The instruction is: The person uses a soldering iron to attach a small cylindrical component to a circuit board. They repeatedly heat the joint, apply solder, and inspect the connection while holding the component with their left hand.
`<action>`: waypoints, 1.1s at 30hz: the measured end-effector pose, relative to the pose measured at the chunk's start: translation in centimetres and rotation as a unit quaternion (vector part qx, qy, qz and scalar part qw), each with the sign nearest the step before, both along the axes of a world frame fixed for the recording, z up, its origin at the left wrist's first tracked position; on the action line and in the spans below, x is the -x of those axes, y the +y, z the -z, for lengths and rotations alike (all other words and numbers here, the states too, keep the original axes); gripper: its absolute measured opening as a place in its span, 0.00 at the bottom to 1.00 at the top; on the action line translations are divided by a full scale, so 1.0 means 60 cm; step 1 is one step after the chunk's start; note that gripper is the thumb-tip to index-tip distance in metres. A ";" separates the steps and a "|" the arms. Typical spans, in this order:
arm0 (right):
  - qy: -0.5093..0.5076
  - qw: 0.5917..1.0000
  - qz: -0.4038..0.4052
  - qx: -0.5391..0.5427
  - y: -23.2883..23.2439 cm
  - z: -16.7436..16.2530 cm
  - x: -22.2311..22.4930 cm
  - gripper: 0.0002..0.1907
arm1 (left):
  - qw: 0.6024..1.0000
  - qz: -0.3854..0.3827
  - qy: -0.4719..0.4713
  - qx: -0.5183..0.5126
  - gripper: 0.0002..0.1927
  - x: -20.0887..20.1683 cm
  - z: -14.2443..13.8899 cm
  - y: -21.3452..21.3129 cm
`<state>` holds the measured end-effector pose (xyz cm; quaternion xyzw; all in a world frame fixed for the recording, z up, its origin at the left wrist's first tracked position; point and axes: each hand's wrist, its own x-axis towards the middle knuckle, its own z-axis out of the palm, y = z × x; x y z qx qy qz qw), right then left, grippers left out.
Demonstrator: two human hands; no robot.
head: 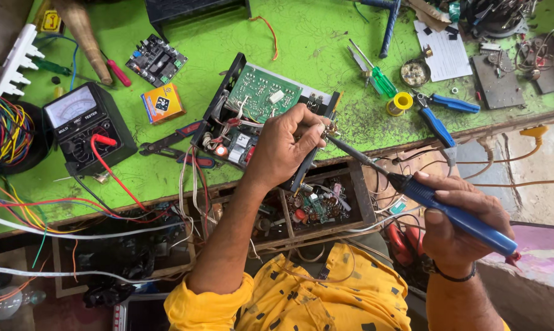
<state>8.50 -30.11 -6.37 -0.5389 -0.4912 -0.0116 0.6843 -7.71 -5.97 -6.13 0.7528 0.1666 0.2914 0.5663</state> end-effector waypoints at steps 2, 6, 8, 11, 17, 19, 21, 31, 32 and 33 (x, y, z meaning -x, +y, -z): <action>0.000 1.000 -0.003 -0.005 0.004 -0.003 0.002 0.18 | 1.000 -0.005 0.002 -0.005 0.08 0.000 0.002 0.000; 0.000 1.000 -0.006 0.009 0.006 -0.006 0.005 0.18 | 1.000 -0.006 0.004 0.003 0.08 -0.002 0.003 0.000; 0.005 1.000 -0.008 0.022 0.004 -0.006 0.006 0.17 | 1.000 -0.008 0.001 0.002 0.08 -0.001 0.003 -0.001; 0.017 0.999 -0.010 0.031 0.002 -0.004 0.004 0.14 | 1.000 -0.005 -0.004 0.002 0.08 -0.002 0.001 0.000; 0.057 0.998 -0.023 0.017 -0.004 0.020 -0.001 0.13 | 1.000 -0.006 -0.004 -0.001 0.07 -0.001 0.002 0.000; 0.068 0.997 -0.019 0.006 -0.007 0.031 -0.001 0.12 | 1.000 -0.006 -0.004 -0.001 0.08 0.000 0.002 -0.001; 0.052 0.999 -0.003 0.001 -0.008 0.040 0.001 0.12 | 1.000 -0.004 -0.005 0.006 0.08 -0.001 0.003 0.000; -0.018 0.999 0.028 0.022 -0.015 0.048 0.014 0.15 | 1.000 -0.009 0.002 0.013 0.08 -0.001 0.011 0.001; -0.017 0.999 0.029 0.018 -0.019 0.055 0.012 0.16 | 1.000 -0.010 0.006 0.015 0.08 -0.001 0.010 0.000; -0.023 0.999 0.023 0.000 -0.024 0.062 0.004 0.16 | 1.000 -0.011 0.009 0.017 0.08 -0.002 0.008 -0.001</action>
